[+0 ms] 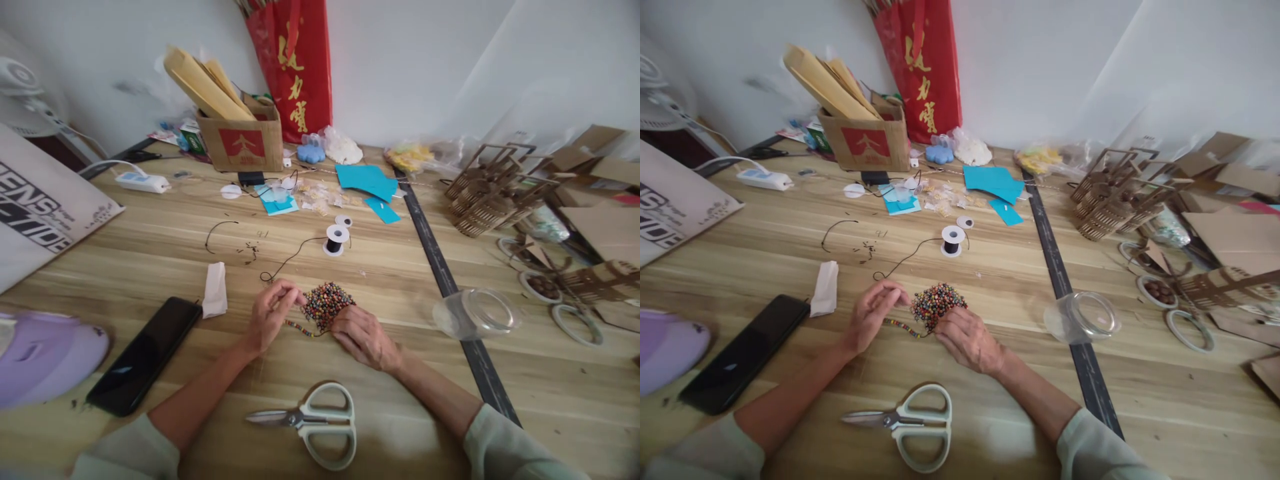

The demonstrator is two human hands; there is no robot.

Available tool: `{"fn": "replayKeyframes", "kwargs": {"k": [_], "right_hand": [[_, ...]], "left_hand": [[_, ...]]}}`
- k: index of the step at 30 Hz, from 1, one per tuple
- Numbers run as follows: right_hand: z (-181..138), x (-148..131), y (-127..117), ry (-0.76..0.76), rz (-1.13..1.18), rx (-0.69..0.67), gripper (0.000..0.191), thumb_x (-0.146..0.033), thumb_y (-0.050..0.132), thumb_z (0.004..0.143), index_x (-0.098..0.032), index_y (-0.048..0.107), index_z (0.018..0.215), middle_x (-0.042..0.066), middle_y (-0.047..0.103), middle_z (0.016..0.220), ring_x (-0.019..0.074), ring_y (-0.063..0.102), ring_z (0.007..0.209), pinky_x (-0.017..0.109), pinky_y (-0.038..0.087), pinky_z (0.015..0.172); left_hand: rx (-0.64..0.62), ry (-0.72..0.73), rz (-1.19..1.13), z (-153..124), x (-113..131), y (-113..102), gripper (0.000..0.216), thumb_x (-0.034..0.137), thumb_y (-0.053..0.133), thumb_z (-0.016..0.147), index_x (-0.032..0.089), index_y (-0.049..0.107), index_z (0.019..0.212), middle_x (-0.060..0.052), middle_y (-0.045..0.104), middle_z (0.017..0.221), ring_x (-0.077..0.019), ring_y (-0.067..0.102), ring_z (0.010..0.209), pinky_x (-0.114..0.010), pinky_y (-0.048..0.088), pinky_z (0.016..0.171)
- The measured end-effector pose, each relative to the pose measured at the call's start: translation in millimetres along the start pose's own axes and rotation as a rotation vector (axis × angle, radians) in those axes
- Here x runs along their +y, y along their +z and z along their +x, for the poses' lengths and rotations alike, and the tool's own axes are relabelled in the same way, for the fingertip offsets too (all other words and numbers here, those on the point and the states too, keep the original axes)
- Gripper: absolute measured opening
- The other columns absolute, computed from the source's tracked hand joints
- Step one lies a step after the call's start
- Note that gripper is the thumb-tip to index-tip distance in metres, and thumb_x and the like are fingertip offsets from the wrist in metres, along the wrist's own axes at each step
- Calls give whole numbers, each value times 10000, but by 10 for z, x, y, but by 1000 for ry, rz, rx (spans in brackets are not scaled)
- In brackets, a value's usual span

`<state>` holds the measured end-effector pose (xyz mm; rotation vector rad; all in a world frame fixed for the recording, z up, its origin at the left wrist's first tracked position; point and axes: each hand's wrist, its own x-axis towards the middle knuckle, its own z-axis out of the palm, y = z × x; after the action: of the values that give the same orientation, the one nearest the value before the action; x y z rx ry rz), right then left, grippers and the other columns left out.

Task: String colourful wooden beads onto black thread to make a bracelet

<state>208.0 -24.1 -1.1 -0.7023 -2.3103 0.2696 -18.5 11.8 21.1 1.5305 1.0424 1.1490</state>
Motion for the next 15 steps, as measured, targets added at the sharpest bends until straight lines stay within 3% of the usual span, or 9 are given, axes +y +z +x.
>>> {"fn": "replayKeyframes", "kwargs": {"k": [5,9,11,15], "right_hand": [[6,-38,-16,-34,-23,15,112,-133,451,967,-149,561,954,88,646,848,184,554,786,310,501,706],[9,-48,-18,-77,-46,20,109,-131,448,969,-145,557,967,85,648,852,184,551,778,310,500,696],[11,-50,-20,-90,-59,27,108,-137,450,971,-144,558,964,81,646,844,182,548,766,308,498,683],[-1,-45,-18,-89,-85,31,143,-147,426,982,-151,566,954,74,643,827,176,544,753,303,492,673]], "left_hand": [[169,46,-43,51,143,-72,241,368,570,889,146,623,812,-26,670,714,-141,622,688,-244,506,682],[168,28,-17,77,246,-84,260,368,556,894,142,628,787,-32,672,714,-141,617,694,-237,501,680],[79,-8,27,69,266,-53,256,356,545,895,142,633,784,-38,682,730,-144,620,704,-236,499,680],[-259,-53,228,-6,251,94,198,285,541,873,146,673,824,-48,719,800,-160,640,744,-241,490,685]]}}
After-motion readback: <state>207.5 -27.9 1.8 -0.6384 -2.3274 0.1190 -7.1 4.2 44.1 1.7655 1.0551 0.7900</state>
